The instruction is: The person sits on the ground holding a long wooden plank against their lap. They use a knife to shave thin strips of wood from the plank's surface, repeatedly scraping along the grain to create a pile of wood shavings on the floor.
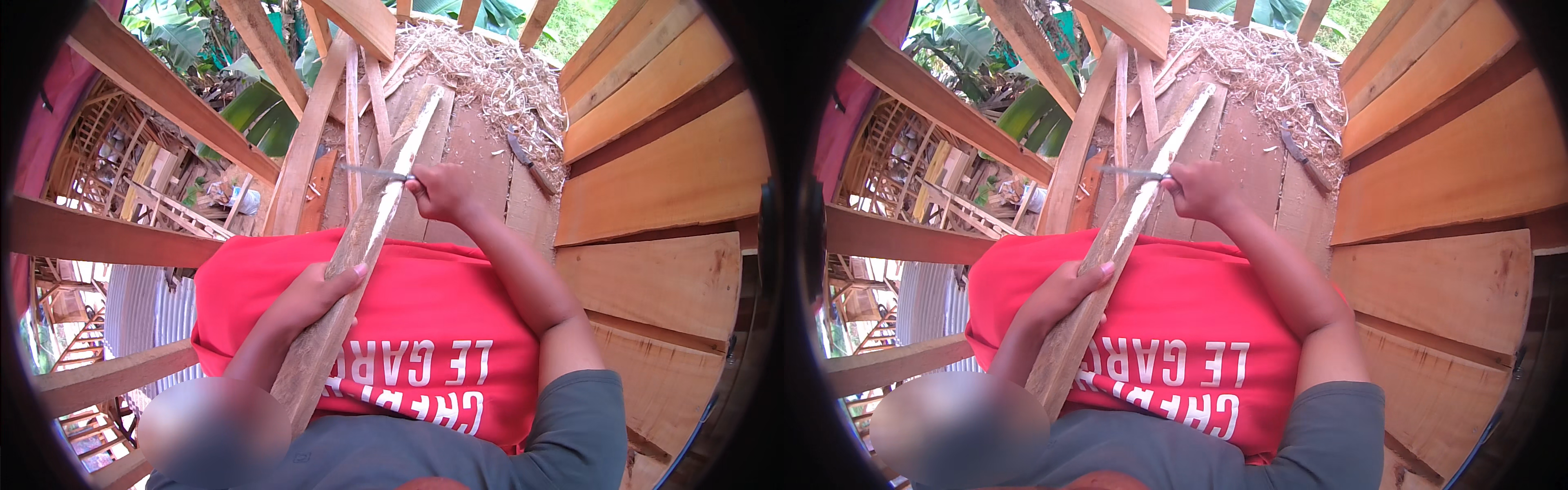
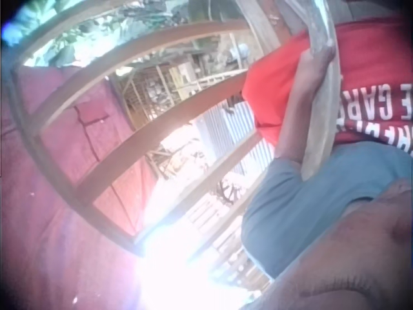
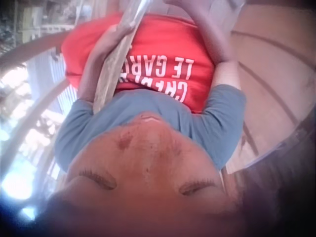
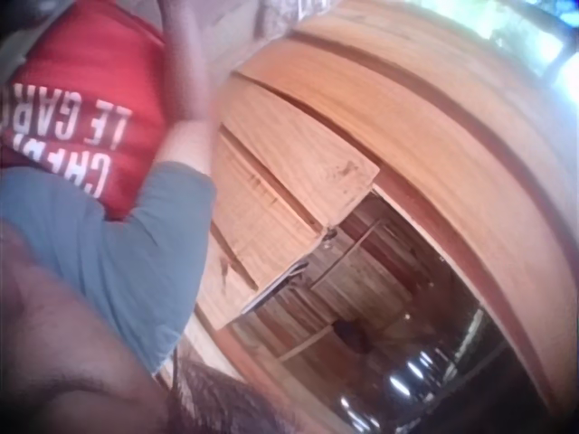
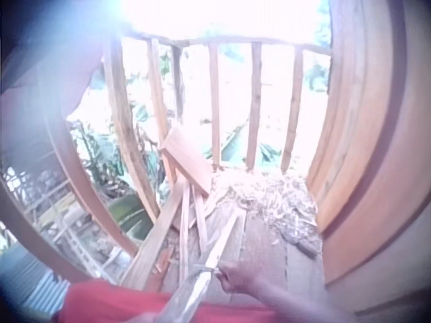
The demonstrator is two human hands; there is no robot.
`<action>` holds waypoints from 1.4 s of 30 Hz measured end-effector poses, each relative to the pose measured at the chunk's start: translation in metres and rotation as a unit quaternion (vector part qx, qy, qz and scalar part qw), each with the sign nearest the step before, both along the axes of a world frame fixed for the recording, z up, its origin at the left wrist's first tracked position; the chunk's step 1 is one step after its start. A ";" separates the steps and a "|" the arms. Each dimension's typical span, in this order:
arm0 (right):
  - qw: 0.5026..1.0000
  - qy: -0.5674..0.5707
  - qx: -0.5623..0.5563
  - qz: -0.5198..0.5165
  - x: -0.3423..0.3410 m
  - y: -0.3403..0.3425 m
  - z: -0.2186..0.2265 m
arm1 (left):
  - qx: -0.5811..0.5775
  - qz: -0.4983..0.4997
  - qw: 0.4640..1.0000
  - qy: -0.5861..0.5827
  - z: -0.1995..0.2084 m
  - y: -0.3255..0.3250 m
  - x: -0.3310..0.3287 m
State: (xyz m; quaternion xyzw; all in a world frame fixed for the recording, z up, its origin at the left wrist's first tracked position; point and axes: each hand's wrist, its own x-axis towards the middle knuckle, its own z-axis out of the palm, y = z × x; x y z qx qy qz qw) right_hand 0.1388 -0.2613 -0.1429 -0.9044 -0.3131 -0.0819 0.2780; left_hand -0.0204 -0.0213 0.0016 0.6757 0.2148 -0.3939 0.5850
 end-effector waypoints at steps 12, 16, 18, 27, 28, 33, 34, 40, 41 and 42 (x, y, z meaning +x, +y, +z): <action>0.990 -0.047 -0.020 -0.133 0.024 -0.017 -0.026 | -0.014 -0.011 1.000 0.006 -0.004 -0.001 0.000; 1.000 -0.013 0.003 0.016 0.012 -0.014 -0.025 | -0.023 0.001 1.000 0.005 -0.005 0.001 -0.003; 0.994 0.019 0.048 -0.100 0.032 -0.031 -0.042 | -0.024 -0.012 1.000 -0.004 -0.002 -0.004 -0.001; 0.998 0.005 0.032 -0.062 0.012 -0.013 -0.031 | -0.014 -0.002 1.000 -0.003 -0.002 -0.004 -0.003; 0.998 0.000 0.039 -0.040 0.012 -0.011 -0.029 | -0.017 -0.005 1.000 -0.003 -0.001 -0.004 -0.001; 0.986 0.020 -0.010 -0.166 0.023 -0.019 -0.032 | -0.011 -0.006 1.000 0.001 0.000 -0.004 -0.001; 0.996 0.011 0.003 -0.092 0.019 -0.019 -0.027 | -0.013 -0.004 1.000 0.001 -0.001 -0.003 -0.002; 0.985 0.013 0.012 -0.171 0.022 -0.023 -0.040 | -0.016 -0.007 1.000 -0.001 0.001 -0.004 -0.002; 0.993 0.005 0.057 -0.104 0.014 -0.019 -0.041 | -0.019 -0.005 1.000 0.002 -0.002 -0.004 -0.004; 0.992 0.013 0.059 -0.109 0.017 -0.020 -0.043 | -0.022 -0.003 1.000 0.005 -0.004 -0.004 -0.005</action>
